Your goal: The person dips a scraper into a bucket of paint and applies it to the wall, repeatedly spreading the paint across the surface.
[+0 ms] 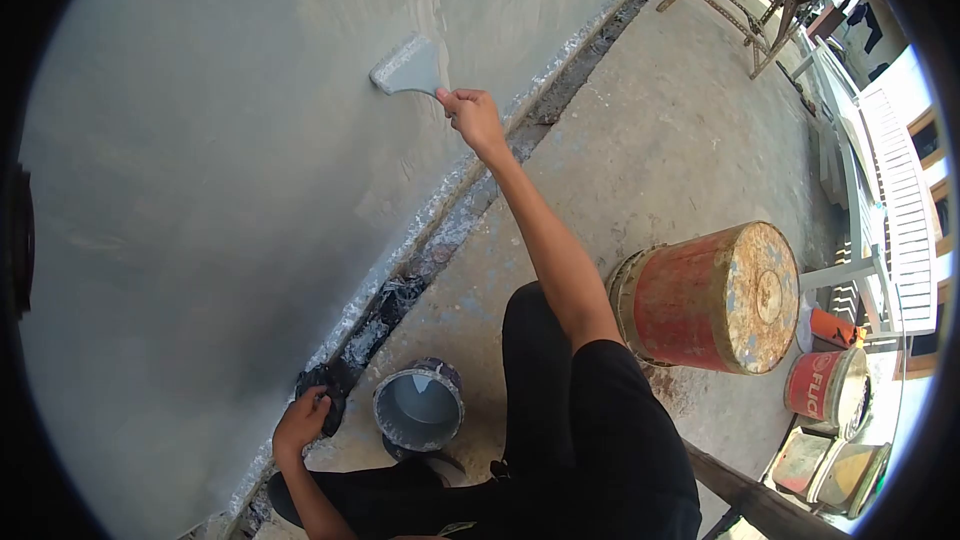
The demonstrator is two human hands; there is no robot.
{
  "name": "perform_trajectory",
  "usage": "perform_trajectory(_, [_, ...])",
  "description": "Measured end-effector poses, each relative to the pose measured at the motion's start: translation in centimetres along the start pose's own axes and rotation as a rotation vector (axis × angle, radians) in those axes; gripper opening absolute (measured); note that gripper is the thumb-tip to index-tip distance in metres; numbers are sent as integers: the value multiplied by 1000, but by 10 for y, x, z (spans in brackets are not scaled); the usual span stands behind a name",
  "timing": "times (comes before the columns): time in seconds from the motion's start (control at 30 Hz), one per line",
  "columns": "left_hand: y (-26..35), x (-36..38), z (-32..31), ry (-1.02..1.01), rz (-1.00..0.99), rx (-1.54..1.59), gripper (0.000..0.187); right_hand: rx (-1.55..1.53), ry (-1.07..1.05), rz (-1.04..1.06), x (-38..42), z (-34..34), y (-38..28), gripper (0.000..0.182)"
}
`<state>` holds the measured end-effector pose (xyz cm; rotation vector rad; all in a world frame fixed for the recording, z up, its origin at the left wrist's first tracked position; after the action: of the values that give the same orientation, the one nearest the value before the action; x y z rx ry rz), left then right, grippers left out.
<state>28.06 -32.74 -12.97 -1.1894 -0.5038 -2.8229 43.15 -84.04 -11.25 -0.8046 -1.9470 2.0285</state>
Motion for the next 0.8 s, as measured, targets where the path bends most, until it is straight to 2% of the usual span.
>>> perform_trajectory(0.03, [-1, 2, 1, 30, 13, -9, 39, 6, -13, -40, 1, 3, 27, 41])
perform_trajectory(0.1, [-11, 9, -2, 81, 39, -32, 39, 348, -52, -106, 18, 18, 70, 44])
perform_trajectory(0.17, [-14, 16, -7, 79, 33, 26, 39, 675, -88, -19, 3, 37, 162, 45])
perform_trajectory(0.2, [-18, 21, -9, 80, 33, 54, 39, 836, -107, 26, -6, 40, 186, 46])
perform_trajectory(0.3, [-44, 24, -24, 70, 120, 46, 39, 749, -3, -21, -22, 35, 106, 46])
perform_trajectory(0.37, [-64, 30, -35, 36, 134, 109, 39, 332, -26, -73, -16, 36, -13, 44])
perform_trajectory(0.4, [-69, 31, -40, 21, 133, 147, 40, 205, 1, -13, -24, 37, -49, 43])
perform_trajectory(0.43, [-73, 33, -45, 10, 156, 146, 39, 76, 26, 45, -35, 35, -74, 43])
perform_trajectory(0.53, [-76, 51, -50, -9, 195, 180, 39, -25, 66, 174, -51, 20, -109, 45])
perform_trajectory(0.6, [-71, 69, -44, 7, 155, 259, 39, -202, 94, 161, -52, 13, -51, 38])
perform_trajectory(0.67, [-69, 88, -36, 9, 163, 253, 38, -146, 67, -28, -30, 18, 15, 36])
perform_trajectory(0.73, [-76, 112, -24, 2, 180, 286, 39, 86, 18, -225, -11, 34, 72, 37])
perform_trajectory(0.8, [-76, 131, -2, 57, 217, 249, 39, 390, -62, -305, -18, 46, 137, 39])
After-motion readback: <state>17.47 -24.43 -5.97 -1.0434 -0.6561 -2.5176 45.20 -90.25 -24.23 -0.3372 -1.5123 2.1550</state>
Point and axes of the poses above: each hand's wrist, its own x-axis away from the middle knuckle, its own z-axis out of the back of the hand, y = z × x, the point moved 3 cm from there along -x, towards the middle knuckle, and after that the axes turned 15 degrees about z, right-handed, at the moved point
